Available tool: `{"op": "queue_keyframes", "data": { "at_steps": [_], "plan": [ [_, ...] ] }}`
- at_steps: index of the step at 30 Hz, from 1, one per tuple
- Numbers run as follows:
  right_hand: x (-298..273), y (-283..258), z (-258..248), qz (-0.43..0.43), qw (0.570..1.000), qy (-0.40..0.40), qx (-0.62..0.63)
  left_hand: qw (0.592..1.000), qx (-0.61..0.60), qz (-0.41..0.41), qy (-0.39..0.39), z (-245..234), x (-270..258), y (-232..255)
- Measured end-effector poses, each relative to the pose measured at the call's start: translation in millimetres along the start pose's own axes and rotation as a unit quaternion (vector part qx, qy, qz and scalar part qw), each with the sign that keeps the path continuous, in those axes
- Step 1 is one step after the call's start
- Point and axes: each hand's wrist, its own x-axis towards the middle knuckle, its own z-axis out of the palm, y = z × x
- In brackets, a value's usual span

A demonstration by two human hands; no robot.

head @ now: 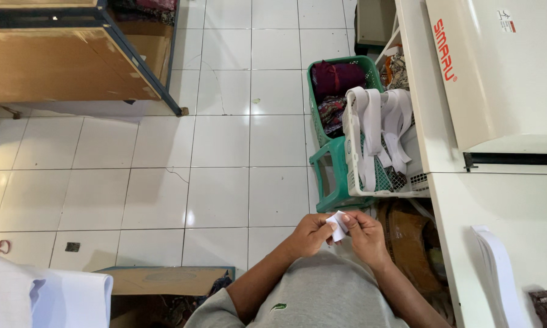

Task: The person repeatedly picks up long white fabric strips from a green basket, folds them into smaller sections by hand, and places them on a nearby white table. The process is repeated for multiple strips throughout the clip.

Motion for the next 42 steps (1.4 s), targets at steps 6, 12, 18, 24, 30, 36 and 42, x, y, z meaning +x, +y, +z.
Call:
{"op": "queue_keyframes", "data": {
  "at_steps": [6,12,18,24,30,36,42],
  "plan": [
    [-1.9,-9.1,4.3,0.008,0.997,-0.031,0.066,0.998,0.045,0.034,-0.018,0.3,-5.3,14.9],
    [-3.9,-12.7,5.6,0.047,0.993,-0.027,0.105,0.998,0.056,0.029,-0.019,3.7,-7.9,27.0],
    [-4.3,-5.6,5.4,0.070,0.990,-0.014,0.124,0.995,0.080,0.053,-0.028,3.8,-7.9,33.5],
    [-0.8,13.4,-3.9,0.092,0.976,0.004,0.195,0.995,0.082,0.048,-0.031,-0.2,-10.2,30.8],
    [-0.5,21.0,-10.6,0.046,0.988,0.067,0.133,0.986,0.149,0.079,-0.002,4.4,-4.8,21.3],
    [-22.3,1.5,-2.9,-0.079,0.996,0.008,-0.051,0.992,0.093,0.081,0.003,10.2,0.2,20.2],
    [-17.9,0.5,-1.3,-0.074,0.995,0.017,-0.057,0.998,0.053,0.040,-0.009,12.8,-3.0,20.6]
  ]
}}
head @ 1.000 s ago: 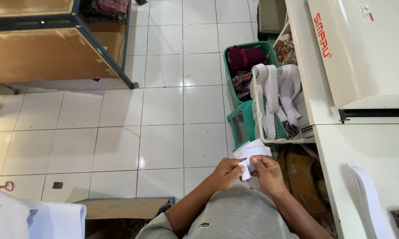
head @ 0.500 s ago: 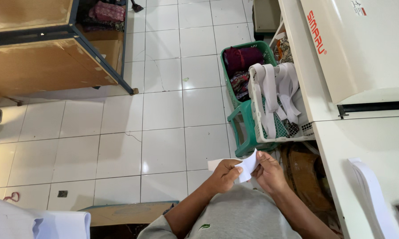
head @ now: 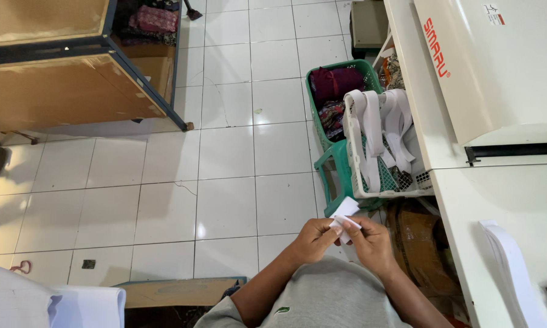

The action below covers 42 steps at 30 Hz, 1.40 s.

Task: The person repeatedly picks up long white fabric strips from a green basket, folds them into smaller sections by hand, and places them on a nearby white table. The process is repeated for multiple strips throughout the clip.

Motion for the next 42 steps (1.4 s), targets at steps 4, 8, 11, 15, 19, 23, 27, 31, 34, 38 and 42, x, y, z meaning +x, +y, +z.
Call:
{"op": "queue_keyframes", "data": {
  "at_steps": [4,8,11,15,19,23,27,31,34,38,42],
  "plan": [
    [2.0,9.7,-7.7,0.083,0.990,0.010,0.117,1.000,0.008,-0.001,-0.018,0.5,-2.6,2.5],
    [4.0,16.1,-14.3,0.092,0.984,-0.013,0.151,0.999,0.005,0.013,-0.040,-1.7,-3.3,3.7],
    [6.2,15.3,-13.9,0.140,0.953,0.038,0.266,0.999,0.004,0.028,-0.046,-1.9,-6.1,3.4],
    [1.0,4.7,-11.7,0.085,0.988,0.018,0.129,0.999,0.008,0.042,-0.024,2.2,-2.9,2.1],
    [-6.4,-6.1,-8.4,0.022,0.998,-0.030,0.052,0.992,0.025,0.115,-0.038,-0.2,0.5,9.7],
    [0.2,-7.9,-11.5,-0.018,0.998,0.020,-0.050,0.994,0.102,0.042,0.029,8.8,1.4,20.9],
    [1.4,-14.7,-16.2,0.013,0.998,0.020,-0.055,0.953,0.250,0.114,0.129,10.6,4.5,32.8],
    [-0.4,-36.3,-5.3,0.061,0.995,-0.010,-0.077,0.992,0.068,0.073,-0.071,11.1,8.0,29.2],
    [3.4,-61.4,2.3,0.108,0.974,0.006,-0.199,0.977,-0.129,-0.049,-0.165,8.0,12.1,17.8],
    [12.0,-80.2,12.8,-0.253,0.842,0.132,-0.458,0.981,-0.121,-0.081,-0.130,1.3,7.8,3.5],
    [10.2,-83.3,21.0,-0.180,0.873,0.099,-0.441,0.994,-0.011,-0.075,-0.077,1.4,10.2,4.0]
  ]
}}
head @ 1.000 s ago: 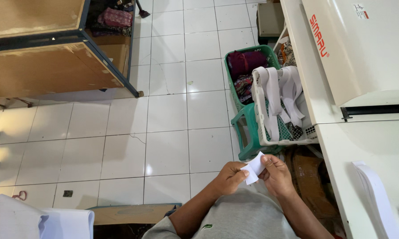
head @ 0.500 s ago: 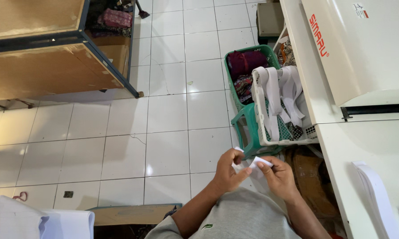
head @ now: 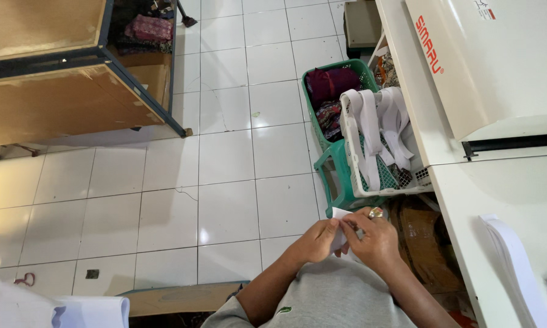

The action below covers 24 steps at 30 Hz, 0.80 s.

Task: The person repeatedly picks up long white fabric strips from a green basket, folds them into smaller sections by hand, and places them on a nearby white table. The process is repeated for multiple strips throughout the clip.

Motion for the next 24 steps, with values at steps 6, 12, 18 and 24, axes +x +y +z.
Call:
{"op": "queue_keyframes", "data": {
  "at_steps": [6,12,18,24],
  "plan": [
    [-3.1,2.5,3.3,0.167,0.959,-0.181,0.142,0.983,0.159,-0.063,0.059,1.4,-6.8,22.0],
    [-0.3,18.7,5.5,0.268,0.896,-0.288,0.204,0.961,0.238,-0.126,0.059,4.7,-14.0,26.3],
    [-12.1,26.6,16.6,0.167,0.929,-0.240,0.227,0.976,0.172,-0.127,0.048,-5.3,-15.7,21.1],
    [-20.0,35.4,24.0,0.068,0.942,-0.176,0.277,0.969,0.181,-0.162,0.045,-7.4,-9.0,24.0]
  ]
}}
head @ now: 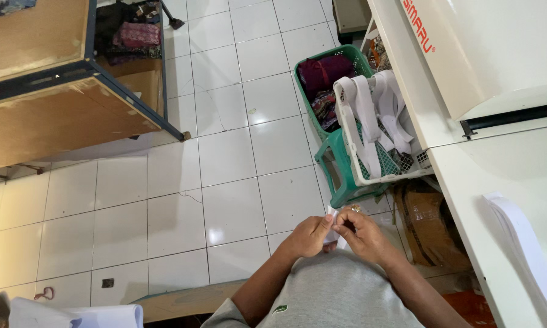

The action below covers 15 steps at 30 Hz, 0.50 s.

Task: The person repeatedly picks up long white fabric strips from a green basket, folds them into smaller sections by hand, and places them on a nearby white table. The process is repeated for multiple strips throughout the clip.

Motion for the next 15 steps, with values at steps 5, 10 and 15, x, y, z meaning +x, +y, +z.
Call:
{"op": "queue_keyframes", "data": {
  "at_steps": [5,10,15],
  "plan": [
    [0.9,2.0,1.8,0.167,0.985,0.015,0.034,0.996,0.084,0.000,0.013,1.4,-1.2,8.1],
    [-4.9,13.1,-5.6,0.190,0.979,-0.014,0.071,0.978,0.188,0.089,-0.032,-2.5,0.6,4.7],
    [-14.6,30.2,-3.3,0.172,0.976,-0.035,0.126,0.953,0.301,0.034,-0.019,2.4,10.8,-2.6]
  ]
}}
